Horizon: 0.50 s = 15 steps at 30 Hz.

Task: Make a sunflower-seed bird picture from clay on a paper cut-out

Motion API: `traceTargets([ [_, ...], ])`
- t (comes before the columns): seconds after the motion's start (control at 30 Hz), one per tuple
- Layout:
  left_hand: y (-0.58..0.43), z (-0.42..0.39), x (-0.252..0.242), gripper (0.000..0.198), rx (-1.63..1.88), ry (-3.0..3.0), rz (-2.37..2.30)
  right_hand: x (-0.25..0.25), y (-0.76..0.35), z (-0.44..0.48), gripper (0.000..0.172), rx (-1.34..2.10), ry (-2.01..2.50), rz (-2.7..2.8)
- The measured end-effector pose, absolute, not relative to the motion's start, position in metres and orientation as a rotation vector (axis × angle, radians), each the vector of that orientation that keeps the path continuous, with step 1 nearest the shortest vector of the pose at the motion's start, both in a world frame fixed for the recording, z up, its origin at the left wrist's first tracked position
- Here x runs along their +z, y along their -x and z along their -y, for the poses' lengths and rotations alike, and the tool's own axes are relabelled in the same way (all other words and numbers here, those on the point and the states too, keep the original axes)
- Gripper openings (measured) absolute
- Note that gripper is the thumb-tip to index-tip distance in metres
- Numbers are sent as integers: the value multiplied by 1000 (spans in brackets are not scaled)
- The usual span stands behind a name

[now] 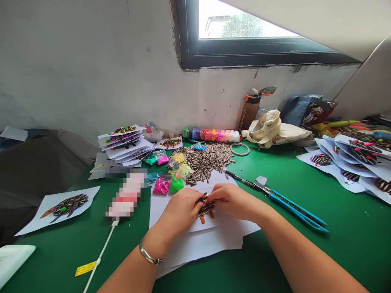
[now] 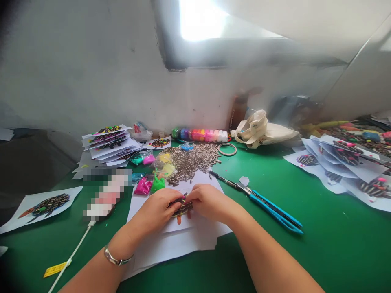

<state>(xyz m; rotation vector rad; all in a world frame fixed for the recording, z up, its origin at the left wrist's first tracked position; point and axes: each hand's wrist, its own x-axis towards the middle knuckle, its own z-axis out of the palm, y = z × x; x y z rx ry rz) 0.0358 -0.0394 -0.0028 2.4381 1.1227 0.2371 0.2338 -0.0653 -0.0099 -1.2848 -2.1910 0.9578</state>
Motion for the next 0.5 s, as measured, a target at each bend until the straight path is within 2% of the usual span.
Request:
traceTargets([
  [0.27, -31, 37, -1, 35, 343, -2376, -976, -3, -231, 67, 42, 926, 1262, 2173],
  [0.5, -29, 35, 3, 31, 335, -2333, -1061, -6, -224, 71, 44, 988, 1234, 2184],
])
